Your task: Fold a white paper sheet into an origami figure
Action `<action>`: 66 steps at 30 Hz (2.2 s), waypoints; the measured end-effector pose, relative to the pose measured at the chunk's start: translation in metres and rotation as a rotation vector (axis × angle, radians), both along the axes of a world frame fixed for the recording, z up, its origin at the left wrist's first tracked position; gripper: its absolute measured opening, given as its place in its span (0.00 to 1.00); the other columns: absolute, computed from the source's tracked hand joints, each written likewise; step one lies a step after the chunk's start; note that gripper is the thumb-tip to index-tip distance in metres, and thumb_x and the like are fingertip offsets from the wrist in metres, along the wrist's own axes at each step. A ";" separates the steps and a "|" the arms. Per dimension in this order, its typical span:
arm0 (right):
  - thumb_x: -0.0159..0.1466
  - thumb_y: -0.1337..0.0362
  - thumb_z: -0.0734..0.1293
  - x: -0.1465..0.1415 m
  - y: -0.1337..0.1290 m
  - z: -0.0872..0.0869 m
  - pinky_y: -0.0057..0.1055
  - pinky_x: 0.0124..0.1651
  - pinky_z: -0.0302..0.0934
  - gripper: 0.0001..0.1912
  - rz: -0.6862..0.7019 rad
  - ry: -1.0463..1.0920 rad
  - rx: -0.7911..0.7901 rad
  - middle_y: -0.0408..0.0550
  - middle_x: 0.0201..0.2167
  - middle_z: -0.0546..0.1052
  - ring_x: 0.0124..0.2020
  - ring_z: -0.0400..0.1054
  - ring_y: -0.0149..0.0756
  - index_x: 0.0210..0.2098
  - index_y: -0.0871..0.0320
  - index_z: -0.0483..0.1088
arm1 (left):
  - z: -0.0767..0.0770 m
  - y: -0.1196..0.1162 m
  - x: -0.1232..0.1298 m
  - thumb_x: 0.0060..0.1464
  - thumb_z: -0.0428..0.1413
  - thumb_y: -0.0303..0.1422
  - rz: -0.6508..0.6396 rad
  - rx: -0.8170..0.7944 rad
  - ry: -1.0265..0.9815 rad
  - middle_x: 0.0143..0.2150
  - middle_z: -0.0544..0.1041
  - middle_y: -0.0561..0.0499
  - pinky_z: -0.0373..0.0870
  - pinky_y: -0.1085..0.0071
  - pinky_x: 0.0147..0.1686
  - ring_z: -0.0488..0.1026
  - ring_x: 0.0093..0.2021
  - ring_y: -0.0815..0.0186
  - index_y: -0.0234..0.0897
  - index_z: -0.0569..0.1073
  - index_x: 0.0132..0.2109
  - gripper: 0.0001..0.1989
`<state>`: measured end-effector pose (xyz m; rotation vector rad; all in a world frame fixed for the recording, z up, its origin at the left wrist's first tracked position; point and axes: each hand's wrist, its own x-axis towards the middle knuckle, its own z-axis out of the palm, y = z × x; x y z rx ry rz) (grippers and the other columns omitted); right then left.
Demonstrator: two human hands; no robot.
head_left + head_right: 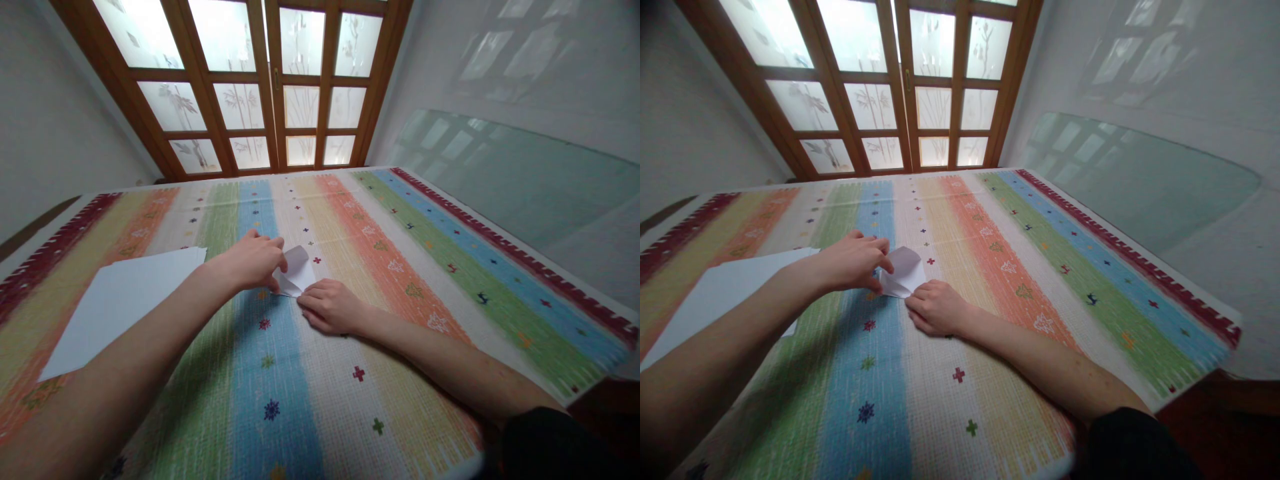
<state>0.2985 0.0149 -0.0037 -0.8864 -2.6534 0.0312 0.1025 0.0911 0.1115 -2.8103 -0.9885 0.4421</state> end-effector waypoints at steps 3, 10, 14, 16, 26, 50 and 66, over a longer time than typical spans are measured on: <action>0.65 0.64 0.59 0.000 0.000 0.001 0.35 0.42 0.60 0.11 0.005 -0.012 0.002 0.52 0.32 0.77 0.34 0.69 0.38 0.37 0.60 0.72 | -0.001 0.001 0.006 0.49 0.65 0.32 -0.023 0.129 0.053 0.38 0.78 0.45 0.58 0.60 0.43 0.74 0.39 0.56 0.42 0.82 0.36 0.05; 0.65 0.64 0.58 -0.001 -0.001 0.005 0.35 0.41 0.60 0.12 -0.004 -0.058 0.007 0.53 0.32 0.77 0.33 0.69 0.38 0.35 0.61 0.72 | 0.000 -0.002 0.015 0.49 0.66 0.38 0.003 0.220 -0.021 0.37 0.78 0.43 0.57 0.58 0.44 0.73 0.42 0.51 0.36 0.80 0.31 0.09; 0.66 0.63 0.58 -0.002 -0.002 0.005 0.35 0.40 0.59 0.13 -0.021 -0.069 -0.010 0.53 0.32 0.77 0.34 0.68 0.38 0.37 0.61 0.72 | 0.008 0.000 0.013 0.52 0.64 0.39 0.025 0.250 -0.070 0.36 0.78 0.44 0.58 0.60 0.42 0.73 0.41 0.53 0.35 0.78 0.28 0.12; 0.66 0.63 0.58 -0.003 -0.003 0.006 0.35 0.40 0.58 0.13 -0.034 -0.084 -0.016 0.53 0.33 0.77 0.34 0.68 0.38 0.38 0.62 0.72 | 0.011 0.003 0.008 0.54 0.63 0.39 0.026 0.276 -0.127 0.36 0.78 0.45 0.59 0.60 0.43 0.73 0.41 0.55 0.36 0.78 0.30 0.11; 0.66 0.63 0.58 -0.007 -0.001 0.011 0.35 0.38 0.56 0.17 -0.085 -0.066 -0.045 0.53 0.33 0.75 0.32 0.64 0.39 0.51 0.63 0.68 | -0.026 0.024 -0.026 0.48 0.64 0.41 0.097 -0.209 -0.863 0.48 0.75 0.46 0.70 0.66 0.42 0.73 0.39 0.64 0.39 0.59 0.65 0.41; 0.65 0.61 0.60 -0.004 -0.012 0.001 0.38 0.43 0.61 0.11 -0.071 -0.041 0.005 0.54 0.34 0.76 0.35 0.68 0.41 0.35 0.61 0.71 | -0.057 -0.027 0.039 0.40 0.65 0.29 -0.256 -0.011 0.003 0.28 0.80 0.48 0.57 0.60 0.46 0.77 0.33 0.56 0.39 0.73 0.28 0.08; 0.65 0.61 0.61 -0.006 -0.010 0.005 0.36 0.42 0.61 0.12 -0.091 -0.069 -0.040 0.53 0.34 0.77 0.34 0.68 0.39 0.36 0.62 0.72 | -0.068 -0.017 0.046 0.42 0.62 0.25 -0.232 0.049 0.071 0.30 0.79 0.46 0.55 0.54 0.48 0.73 0.45 0.47 0.42 0.75 0.22 0.07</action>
